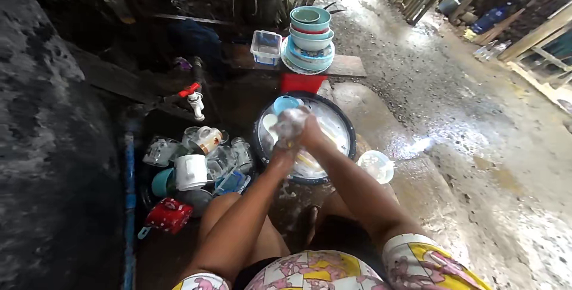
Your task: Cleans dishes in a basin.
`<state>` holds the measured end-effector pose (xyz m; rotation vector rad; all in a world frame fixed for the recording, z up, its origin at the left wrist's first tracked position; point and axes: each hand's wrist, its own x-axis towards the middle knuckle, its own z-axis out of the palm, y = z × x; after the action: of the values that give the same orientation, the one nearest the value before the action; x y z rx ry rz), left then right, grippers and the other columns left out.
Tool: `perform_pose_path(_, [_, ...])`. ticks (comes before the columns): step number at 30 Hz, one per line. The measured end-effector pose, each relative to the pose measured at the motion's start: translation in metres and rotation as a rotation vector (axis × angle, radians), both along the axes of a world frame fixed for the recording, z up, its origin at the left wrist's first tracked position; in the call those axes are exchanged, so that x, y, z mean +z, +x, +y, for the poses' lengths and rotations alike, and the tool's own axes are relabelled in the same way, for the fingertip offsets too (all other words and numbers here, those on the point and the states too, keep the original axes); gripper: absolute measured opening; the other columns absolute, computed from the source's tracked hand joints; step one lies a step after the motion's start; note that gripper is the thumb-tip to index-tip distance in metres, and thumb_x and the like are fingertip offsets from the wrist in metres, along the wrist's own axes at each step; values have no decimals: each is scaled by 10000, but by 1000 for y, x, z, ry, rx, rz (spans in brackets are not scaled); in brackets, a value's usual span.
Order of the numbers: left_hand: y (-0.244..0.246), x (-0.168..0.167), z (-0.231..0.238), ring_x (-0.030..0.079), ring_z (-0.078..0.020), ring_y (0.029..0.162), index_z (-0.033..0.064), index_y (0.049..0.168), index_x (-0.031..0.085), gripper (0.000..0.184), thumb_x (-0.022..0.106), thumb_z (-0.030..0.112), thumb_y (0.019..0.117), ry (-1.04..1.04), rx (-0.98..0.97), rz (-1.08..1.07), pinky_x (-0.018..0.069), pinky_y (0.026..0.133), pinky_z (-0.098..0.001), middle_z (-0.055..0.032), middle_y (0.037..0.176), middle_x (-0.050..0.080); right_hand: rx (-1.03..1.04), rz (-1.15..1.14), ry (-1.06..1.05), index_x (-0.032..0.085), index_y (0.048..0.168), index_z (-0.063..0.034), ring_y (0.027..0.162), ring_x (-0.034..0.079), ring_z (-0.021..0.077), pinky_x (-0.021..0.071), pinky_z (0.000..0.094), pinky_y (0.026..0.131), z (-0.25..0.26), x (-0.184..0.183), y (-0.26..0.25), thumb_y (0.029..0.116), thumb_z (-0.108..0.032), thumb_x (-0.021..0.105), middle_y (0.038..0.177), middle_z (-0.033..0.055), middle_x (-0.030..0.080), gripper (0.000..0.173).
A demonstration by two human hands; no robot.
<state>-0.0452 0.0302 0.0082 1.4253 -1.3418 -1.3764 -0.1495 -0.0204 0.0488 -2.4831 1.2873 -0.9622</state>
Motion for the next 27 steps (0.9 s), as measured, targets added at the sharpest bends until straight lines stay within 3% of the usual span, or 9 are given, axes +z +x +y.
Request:
perform_pose_path(4, [0,-8,-7,643,-211,988,-40,1243,596,281,626,126,1019,-3,15,12,532,916,-402,-179,1102,660,-265,-133,98,696,1099,32,951,723,354,567,569,864,-3,2,-1,962,-254,695,1000,206,734,317])
perform_pose_path(7, [5,-2,0,618,-222,1126,-44,1327,560,337,590,117,1033,-55,-14,-83,493,1007,-401,-197,1212,643,10,26,117,736,1103,33,1060,703,352,547,525,967,17,2,4,888,-161,767,1072,218,737,291])
perform_pose_path(10, [1,-13,-10,636,-207,977,-16,1246,607,250,606,99,1024,-29,28,29,531,885,-400,-164,1111,661,-95,71,179,740,1172,-15,1147,671,363,508,560,1025,-5,-16,-8,914,-242,752,1142,198,733,344])
perform_pose_path(14, [-3,-13,-17,659,-183,987,21,1326,596,309,600,105,1029,-40,67,137,547,905,-387,-145,1162,678,-347,-190,14,708,1155,36,991,723,360,569,570,880,-18,-14,-13,987,-237,659,1061,215,738,324])
perform_pose_path(17, [0,-17,-15,660,-213,966,21,1311,587,301,563,184,1059,-18,199,148,553,884,-417,-163,1127,671,-435,-370,-5,670,1176,24,1058,689,295,568,473,918,-25,-23,-27,1003,-204,638,1175,197,685,288])
perform_pose_path(20, [-1,-11,-10,641,-226,1045,20,1373,528,347,528,193,1073,114,169,242,542,921,-424,-178,1211,635,-415,-148,153,723,1165,-27,1043,709,340,551,574,902,-19,-19,-29,997,-316,651,1124,187,730,342])
perform_pose_path(23, [1,2,2,618,-150,1013,-34,1290,579,276,518,95,1054,141,-36,201,519,923,-335,-145,1154,640,-422,8,319,738,1151,-53,974,707,414,522,658,852,-21,0,-24,1009,-464,599,1002,211,741,457])
perform_pose_path(25, [-2,2,4,628,-175,1079,2,1379,538,350,558,106,1046,128,-47,153,515,966,-360,-159,1230,639,-437,-140,313,739,1066,-10,957,699,389,512,628,864,-20,7,-17,1042,-401,544,970,214,731,438])
perform_pose_path(27, [-6,1,1,622,-175,1114,80,1454,502,407,549,185,1064,132,50,234,512,978,-375,-134,1290,630,-488,-514,171,709,1031,58,886,685,280,544,495,849,-28,-8,-6,1075,-269,491,929,186,711,396])
